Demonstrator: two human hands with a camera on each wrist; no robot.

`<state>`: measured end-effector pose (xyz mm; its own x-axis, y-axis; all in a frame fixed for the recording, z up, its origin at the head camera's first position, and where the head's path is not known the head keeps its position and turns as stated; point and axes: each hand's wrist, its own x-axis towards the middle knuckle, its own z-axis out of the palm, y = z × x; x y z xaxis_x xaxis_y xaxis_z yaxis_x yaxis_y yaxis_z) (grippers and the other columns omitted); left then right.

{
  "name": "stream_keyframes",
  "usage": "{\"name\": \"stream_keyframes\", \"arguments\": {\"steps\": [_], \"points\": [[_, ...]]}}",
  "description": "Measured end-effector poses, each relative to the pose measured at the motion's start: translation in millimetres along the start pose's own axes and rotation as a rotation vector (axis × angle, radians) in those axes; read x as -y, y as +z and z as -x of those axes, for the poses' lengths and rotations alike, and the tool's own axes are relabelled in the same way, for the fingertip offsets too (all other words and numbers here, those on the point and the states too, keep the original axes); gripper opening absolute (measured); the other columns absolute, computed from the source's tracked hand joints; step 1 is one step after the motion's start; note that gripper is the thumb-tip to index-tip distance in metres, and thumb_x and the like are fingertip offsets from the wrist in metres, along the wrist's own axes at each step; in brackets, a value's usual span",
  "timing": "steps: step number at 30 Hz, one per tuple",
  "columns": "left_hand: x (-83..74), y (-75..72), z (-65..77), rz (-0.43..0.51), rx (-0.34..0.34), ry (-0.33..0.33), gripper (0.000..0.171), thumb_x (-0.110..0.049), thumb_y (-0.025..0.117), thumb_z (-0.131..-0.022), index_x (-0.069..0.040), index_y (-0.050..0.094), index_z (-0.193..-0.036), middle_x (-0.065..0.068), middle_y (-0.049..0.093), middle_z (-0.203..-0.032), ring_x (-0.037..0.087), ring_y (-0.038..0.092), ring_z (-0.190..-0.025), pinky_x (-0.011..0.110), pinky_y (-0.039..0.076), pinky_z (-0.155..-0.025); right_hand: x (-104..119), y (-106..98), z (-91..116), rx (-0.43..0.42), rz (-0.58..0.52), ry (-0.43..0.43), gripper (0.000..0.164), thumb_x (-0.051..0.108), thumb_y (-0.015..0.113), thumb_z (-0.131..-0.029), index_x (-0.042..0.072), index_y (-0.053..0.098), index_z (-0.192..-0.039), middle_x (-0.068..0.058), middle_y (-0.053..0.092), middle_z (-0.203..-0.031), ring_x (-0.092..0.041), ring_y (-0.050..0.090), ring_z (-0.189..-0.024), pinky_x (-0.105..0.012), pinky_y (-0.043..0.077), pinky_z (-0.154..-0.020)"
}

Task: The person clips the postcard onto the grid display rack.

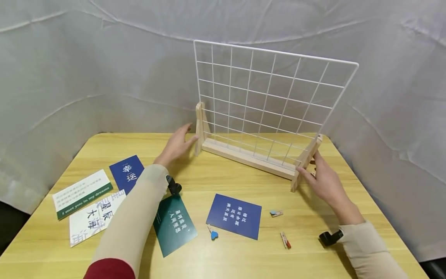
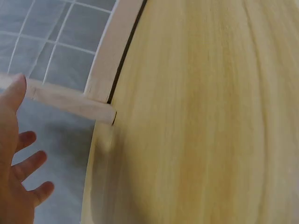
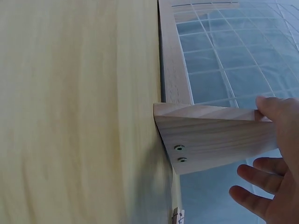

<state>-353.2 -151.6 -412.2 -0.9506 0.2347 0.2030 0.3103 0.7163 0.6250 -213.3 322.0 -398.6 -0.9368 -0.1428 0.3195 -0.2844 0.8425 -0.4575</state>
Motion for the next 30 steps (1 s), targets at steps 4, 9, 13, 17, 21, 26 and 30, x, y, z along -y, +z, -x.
{"name": "stream_keyframes", "arguments": {"steps": [4,9,13,17,21,26,30], "points": [[-4.5,2.3,-4.1,-0.044,-0.022,0.016,0.072,-0.050,0.049,-0.100,-0.006,0.028,-0.152,0.017,0.038,-0.150,0.036,0.035,-0.137,0.053,0.027,-0.112,3.3,1.9,2.3,-0.018,0.033,0.004,0.076,0.035,0.057,-0.100,0.004,0.016,-0.154,-0.033,0.051,-0.129,-0.050,0.055,-0.110,-0.063,0.049,-0.079],[-8.1,3.3,-7.3,-0.125,-0.033,0.038,0.066,-0.047,0.048,-0.101,-0.004,0.034,-0.149,0.018,0.038,-0.151,0.036,0.033,-0.138,0.052,0.024,-0.113,7.1,3.8,5.4,-0.046,0.114,0.009,0.081,0.038,0.057,-0.099,0.001,0.012,-0.154,-0.036,0.050,-0.129,-0.054,0.057,-0.104,-0.066,0.048,-0.074],[-11.5,4.1,-10.1,-0.174,-0.038,0.074,0.065,-0.044,0.052,-0.100,-0.002,0.038,-0.147,0.019,0.040,-0.149,0.036,0.034,-0.137,0.051,0.023,-0.114,12.4,5.2,7.2,-0.075,0.198,0.026,0.081,0.037,0.059,-0.098,-0.007,0.016,-0.151,-0.038,0.051,-0.125,-0.054,0.058,-0.100,-0.064,0.049,-0.070],[-15.1,4.0,-14.7,-0.203,-0.045,0.094,0.062,-0.038,0.057,-0.099,0.000,0.040,-0.145,0.021,0.042,-0.146,0.037,0.036,-0.136,0.051,0.024,-0.113,19.1,6.5,6.2,-0.084,0.263,0.054,0.080,0.036,0.060,-0.097,-0.013,0.021,-0.147,-0.037,0.058,-0.109,-0.050,0.061,-0.084,-0.057,0.050,-0.054],[-17.3,3.4,-18.8,-0.272,-0.036,0.114,0.056,-0.034,0.057,-0.100,0.002,0.043,-0.141,0.022,0.045,-0.143,0.038,0.037,-0.134,0.051,0.025,-0.113,22.7,7.7,4.8,-0.093,0.292,0.073,0.075,0.034,0.060,-0.096,-0.015,0.028,-0.143,-0.035,0.059,-0.098,-0.046,0.061,-0.075,-0.052,0.048,-0.046],[-18.7,1.9,-19.1,-0.329,-0.017,0.151,0.050,-0.032,0.056,-0.101,0.005,0.047,-0.132,0.024,0.049,-0.137,0.040,0.040,-0.131,0.050,0.029,-0.112,23.3,8.7,5.4,-0.122,0.309,0.068,0.062,0.034,0.062,-0.095,-0.016,0.042,-0.126,-0.031,0.059,-0.089,-0.042,0.060,-0.068,-0.050,0.046,-0.044],[-20.3,-0.3,-18.2,-0.347,-0.001,0.171,0.049,-0.032,0.055,-0.101,0.006,0.047,-0.131,0.025,0.049,-0.136,0.042,0.040,-0.131,0.051,0.030,-0.111,22.8,7.7,6.4,-0.134,0.315,0.066,0.055,0.033,0.063,-0.094,-0.014,0.046,-0.116,-0.028,0.058,-0.085,-0.039,0.058,-0.065,-0.048,0.045,-0.043]]}}
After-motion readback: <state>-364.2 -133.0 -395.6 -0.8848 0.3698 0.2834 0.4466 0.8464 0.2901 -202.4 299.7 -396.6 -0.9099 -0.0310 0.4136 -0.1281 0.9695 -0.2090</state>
